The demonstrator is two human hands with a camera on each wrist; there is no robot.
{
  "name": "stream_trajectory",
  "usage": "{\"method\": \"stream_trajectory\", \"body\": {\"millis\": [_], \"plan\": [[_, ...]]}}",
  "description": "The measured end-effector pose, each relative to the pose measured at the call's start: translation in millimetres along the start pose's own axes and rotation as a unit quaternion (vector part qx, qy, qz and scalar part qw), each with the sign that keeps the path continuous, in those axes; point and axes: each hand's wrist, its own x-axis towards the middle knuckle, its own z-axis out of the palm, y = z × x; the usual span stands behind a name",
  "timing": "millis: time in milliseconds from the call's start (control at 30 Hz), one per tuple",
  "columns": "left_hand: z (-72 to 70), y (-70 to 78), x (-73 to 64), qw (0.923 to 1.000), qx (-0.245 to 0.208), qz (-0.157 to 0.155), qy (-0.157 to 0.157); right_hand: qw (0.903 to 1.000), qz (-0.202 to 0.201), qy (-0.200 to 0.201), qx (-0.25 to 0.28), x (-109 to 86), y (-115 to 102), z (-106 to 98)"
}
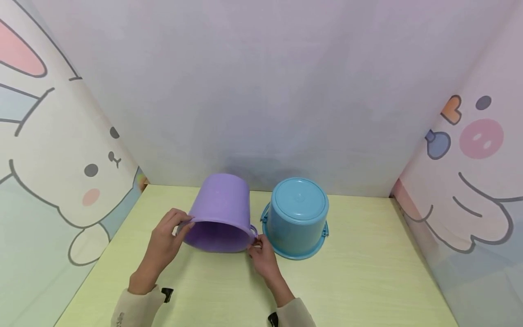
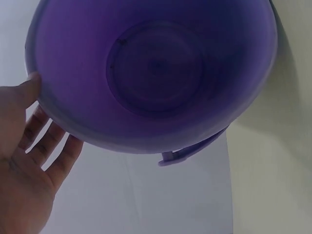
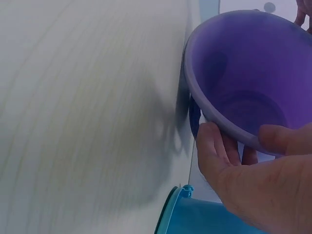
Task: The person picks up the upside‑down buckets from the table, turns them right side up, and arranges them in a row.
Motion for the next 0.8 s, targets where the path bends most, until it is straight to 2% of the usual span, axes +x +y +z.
{"method": "stream_trajectory", "body": {"millis": [267, 433, 800], "plan": [[-0.5, -5.3, -2.0, 0.9993, -0.024, -0.028, 0.009, 0.9985, -0.021, 0.028, -0.042, -1.4, -5.3, -1.4], [-0.4, -7.5, -2.7, 0.9981, -0.041, -0.043, 0.013, 0.9962, -0.047, 0.042, -0.06, -1.6, -8.5, -2.8], [1.1, -13.2, -5.7, 0.9915, -0.088, -0.094, 0.01, 0.9908, -0.068, 0.063, -0.098, 1.6, -15.2, -6.0]]}}
